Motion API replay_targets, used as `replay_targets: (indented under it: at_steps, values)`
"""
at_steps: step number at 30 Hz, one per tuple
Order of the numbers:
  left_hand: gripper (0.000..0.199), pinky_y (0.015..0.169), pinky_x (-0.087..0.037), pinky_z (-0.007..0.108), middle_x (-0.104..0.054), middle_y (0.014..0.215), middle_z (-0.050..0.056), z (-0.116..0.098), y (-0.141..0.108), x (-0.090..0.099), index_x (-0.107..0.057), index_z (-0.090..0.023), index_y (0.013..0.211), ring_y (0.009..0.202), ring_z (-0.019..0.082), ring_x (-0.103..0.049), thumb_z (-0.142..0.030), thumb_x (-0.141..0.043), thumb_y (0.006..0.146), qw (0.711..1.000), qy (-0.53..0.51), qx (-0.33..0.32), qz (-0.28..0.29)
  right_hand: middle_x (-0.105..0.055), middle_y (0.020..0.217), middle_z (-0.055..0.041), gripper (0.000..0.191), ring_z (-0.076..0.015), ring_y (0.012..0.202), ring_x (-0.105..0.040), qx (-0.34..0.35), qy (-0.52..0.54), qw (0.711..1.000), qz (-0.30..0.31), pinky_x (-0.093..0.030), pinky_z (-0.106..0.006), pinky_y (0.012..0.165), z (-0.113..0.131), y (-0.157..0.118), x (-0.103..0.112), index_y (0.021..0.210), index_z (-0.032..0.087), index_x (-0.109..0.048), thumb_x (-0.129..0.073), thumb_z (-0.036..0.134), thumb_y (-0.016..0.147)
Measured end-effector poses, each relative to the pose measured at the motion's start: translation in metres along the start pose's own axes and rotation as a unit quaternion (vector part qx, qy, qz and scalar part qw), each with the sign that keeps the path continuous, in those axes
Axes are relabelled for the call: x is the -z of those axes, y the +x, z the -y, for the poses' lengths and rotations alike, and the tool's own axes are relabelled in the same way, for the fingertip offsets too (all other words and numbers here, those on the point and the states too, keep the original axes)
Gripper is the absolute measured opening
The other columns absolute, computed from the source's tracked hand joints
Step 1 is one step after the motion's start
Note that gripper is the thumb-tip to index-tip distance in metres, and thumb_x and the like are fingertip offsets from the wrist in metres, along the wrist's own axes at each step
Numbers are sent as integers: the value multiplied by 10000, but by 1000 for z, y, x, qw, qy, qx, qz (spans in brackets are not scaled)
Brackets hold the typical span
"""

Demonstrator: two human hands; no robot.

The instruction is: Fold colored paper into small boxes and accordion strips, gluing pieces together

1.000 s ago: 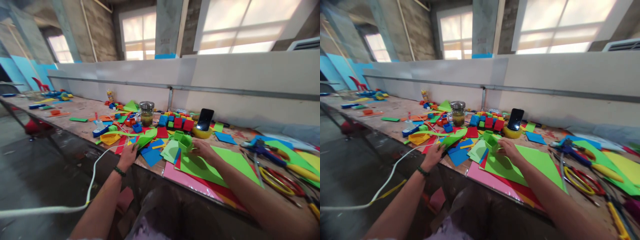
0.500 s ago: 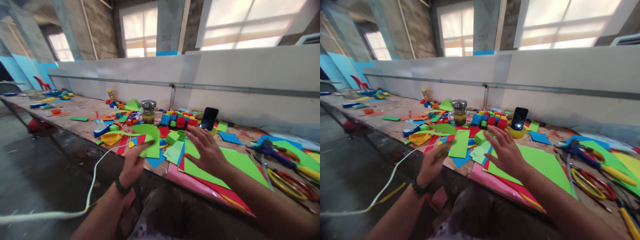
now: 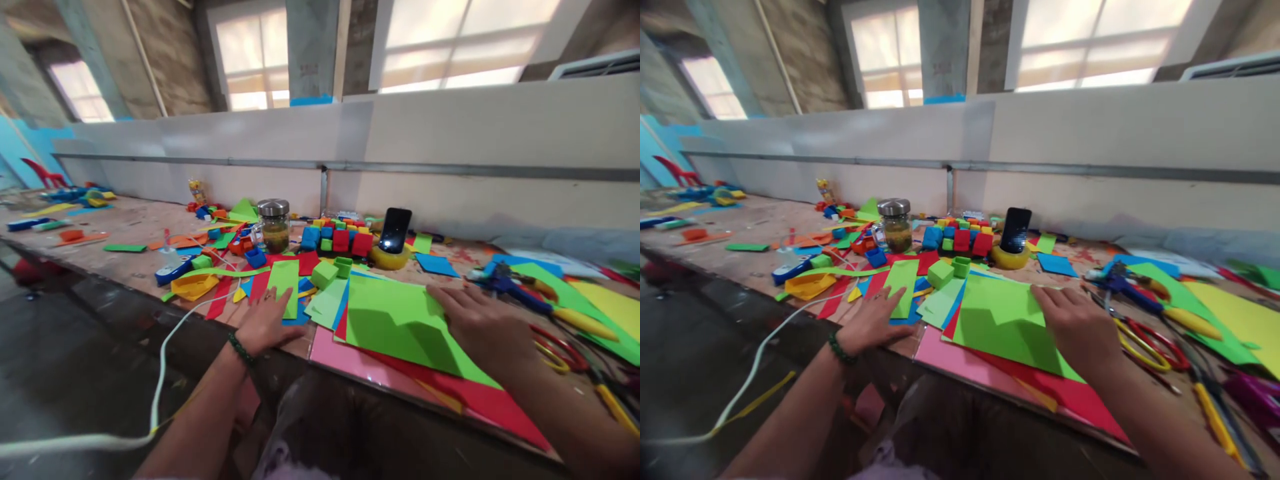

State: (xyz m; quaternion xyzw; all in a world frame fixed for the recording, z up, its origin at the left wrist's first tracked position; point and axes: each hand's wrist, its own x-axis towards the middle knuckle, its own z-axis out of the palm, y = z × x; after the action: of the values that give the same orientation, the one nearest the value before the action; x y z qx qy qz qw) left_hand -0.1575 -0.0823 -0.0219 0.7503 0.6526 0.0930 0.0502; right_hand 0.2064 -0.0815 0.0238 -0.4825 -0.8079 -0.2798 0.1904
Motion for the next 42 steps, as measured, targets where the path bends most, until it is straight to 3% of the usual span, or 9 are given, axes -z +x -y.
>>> replay_targets:
  at_steps: [9,12,16,19,22,25,28,33,42]
  values:
    - [415,831,-485,343,-709,1014,140,14,1,-12,-578,-174,1254,926,245,-671,-120,-449,863,998,46,-18,-38,-677,782,-184,327,-286,696,-640,-87,-71,988,102,-343,-318,483,-64,-12,-61,811,179,-635,-376,-14,760]
    - [502,888,-468,378,-713,1063,119,24,0,-13,-616,-198,1223,957,253,-667,-31,-427,790,997,45,11,-56,-702,802,-134,343,-256,709,-647,-77,-40,983,160,-352,-297,478,-61,-18,-72,848,197,-664,-430,-27,736]
    - [428,963,-441,415,-644,1229,118,33,-5,-9,-638,-205,1199,1087,278,-619,-132,-507,798,998,28,-18,-44,-705,845,-111,225,-260,786,-645,-60,-18,961,270,-406,-312,544,-37,-18,-52,848,187,-663,-481,58,819]
    - [469,962,-425,522,-599,1279,150,16,-11,-2,-618,-216,1228,1123,352,-580,-373,-627,786,992,37,-48,-106,-689,924,-116,181,-276,885,-619,10,-34,972,234,-449,-352,667,-11,-20,-31,925,159,-651,-491,106,859]
    - [472,966,-464,400,-617,1248,116,-31,-18,0,-608,-229,1227,1127,269,-577,-464,-608,818,965,-55,-187,-177,-674,868,-113,150,-263,831,-607,37,-27,970,240,-453,-336,642,21,-28,-20,910,151,-645,-523,98,840]
    - [454,992,-457,406,-596,1277,105,-91,-18,-11,-587,-227,1241,1165,258,-541,-438,-597,839,929,-77,-339,-125,-673,914,-122,204,-254,822,-602,38,11,969,244,-470,-328,620,52,-37,-21,995,150,-639,-533,84,834]
    - [428,971,-477,411,-593,1280,116,-130,-8,-27,-530,-208,1300,1143,244,-555,-259,-554,876,930,-64,-358,-55,-669,999,-125,255,-257,877,-591,35,63,973,219,-506,-347,681,67,-44,-23,1097,146,-614,-530,115,858]
    - [293,862,-530,325,-695,1103,82,-133,9,-44,-674,-202,1068,959,194,-657,-95,-480,878,946,-65,-318,-1,-667,1129,-98,283,-237,997,-582,-28,142,970,198,-527,-355,815,51,-65,-19,1127,156,-619,-529,96,865]
    - [236,978,-476,402,-693,1150,50,-117,4,-46,-721,-242,970,1076,205,-642,-276,-492,920,943,-175,-284,13,-715,1061,-43,211,-194,983,-614,-148,325,928,105,-547,-366,852,11,-95,-28,990,241,-708,-518,210,905]
